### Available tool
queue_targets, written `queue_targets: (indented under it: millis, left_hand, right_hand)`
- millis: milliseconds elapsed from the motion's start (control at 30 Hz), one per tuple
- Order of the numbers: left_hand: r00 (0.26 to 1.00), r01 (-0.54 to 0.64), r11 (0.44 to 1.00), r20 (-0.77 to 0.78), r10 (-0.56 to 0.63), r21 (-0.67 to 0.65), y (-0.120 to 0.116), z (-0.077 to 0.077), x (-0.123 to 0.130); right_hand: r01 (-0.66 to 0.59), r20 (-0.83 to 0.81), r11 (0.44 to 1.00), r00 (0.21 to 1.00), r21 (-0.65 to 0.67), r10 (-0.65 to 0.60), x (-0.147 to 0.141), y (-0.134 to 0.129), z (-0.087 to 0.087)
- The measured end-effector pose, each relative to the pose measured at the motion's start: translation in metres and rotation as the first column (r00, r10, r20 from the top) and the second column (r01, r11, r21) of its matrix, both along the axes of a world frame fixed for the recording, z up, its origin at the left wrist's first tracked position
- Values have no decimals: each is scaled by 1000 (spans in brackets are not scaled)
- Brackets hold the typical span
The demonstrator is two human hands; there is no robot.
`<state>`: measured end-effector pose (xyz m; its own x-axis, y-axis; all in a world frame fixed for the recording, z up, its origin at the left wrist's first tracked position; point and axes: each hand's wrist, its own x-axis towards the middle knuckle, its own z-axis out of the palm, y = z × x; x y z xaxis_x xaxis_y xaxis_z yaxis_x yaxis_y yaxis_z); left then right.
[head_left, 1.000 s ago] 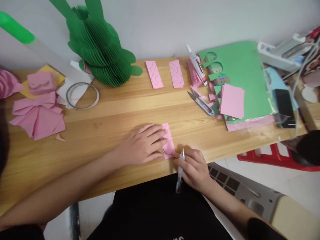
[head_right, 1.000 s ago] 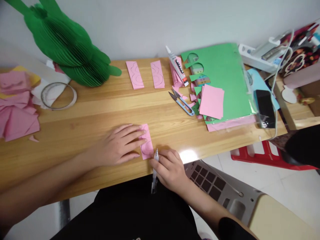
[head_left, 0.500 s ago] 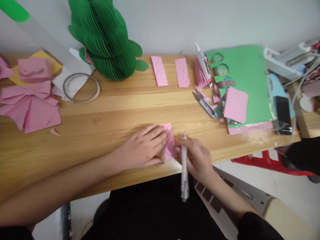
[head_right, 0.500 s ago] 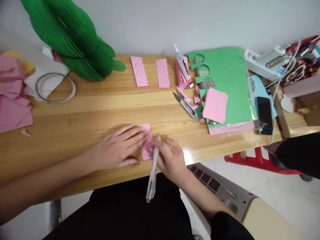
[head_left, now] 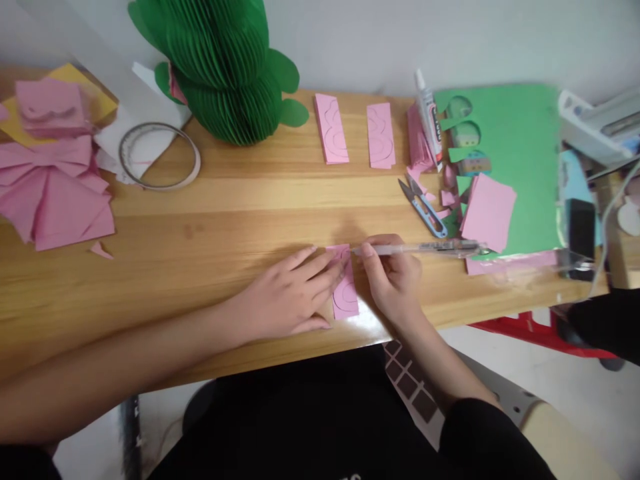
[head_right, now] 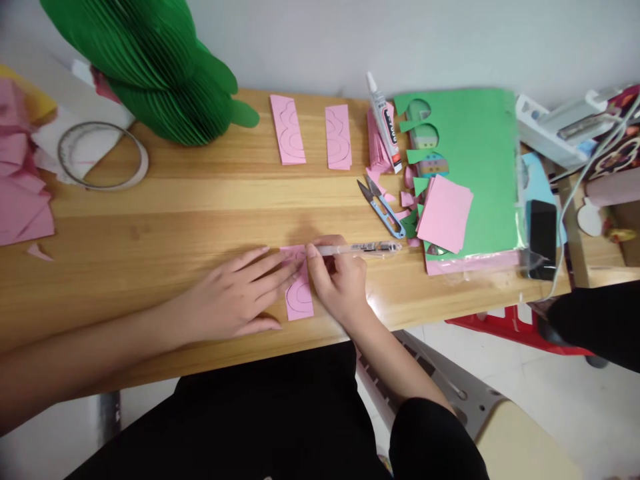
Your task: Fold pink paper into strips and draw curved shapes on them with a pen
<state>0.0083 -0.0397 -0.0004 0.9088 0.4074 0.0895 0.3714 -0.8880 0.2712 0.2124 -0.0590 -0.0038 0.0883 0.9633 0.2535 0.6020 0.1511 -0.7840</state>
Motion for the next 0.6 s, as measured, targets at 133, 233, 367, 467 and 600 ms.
queue_targets:
  millis: [133,233,367,467,600]
  left_hand:
    - [1000,-14,1000,-11,14,5,-1,1,1]
    - [1000,0,999,-24,1,53,-1,1,1]
    - [999,2,996,-34,1,88,-1,1,1]
    - [999,-6,998,-41,8,67,0,2,1]
    - [999,-9,998,-41,11,55,-1,2,1]
  right_hand:
    - [-52,94,998,994,23,49,1,0,0]
    - [-83,134,996,988,22,80,1,0,3]
    - [-104,152,995,983,4,102,1,0,4]
    - [-110,162,994,981,-2,109,1,0,4]
    - [-125,170,992,978,33,117,1,1,4]
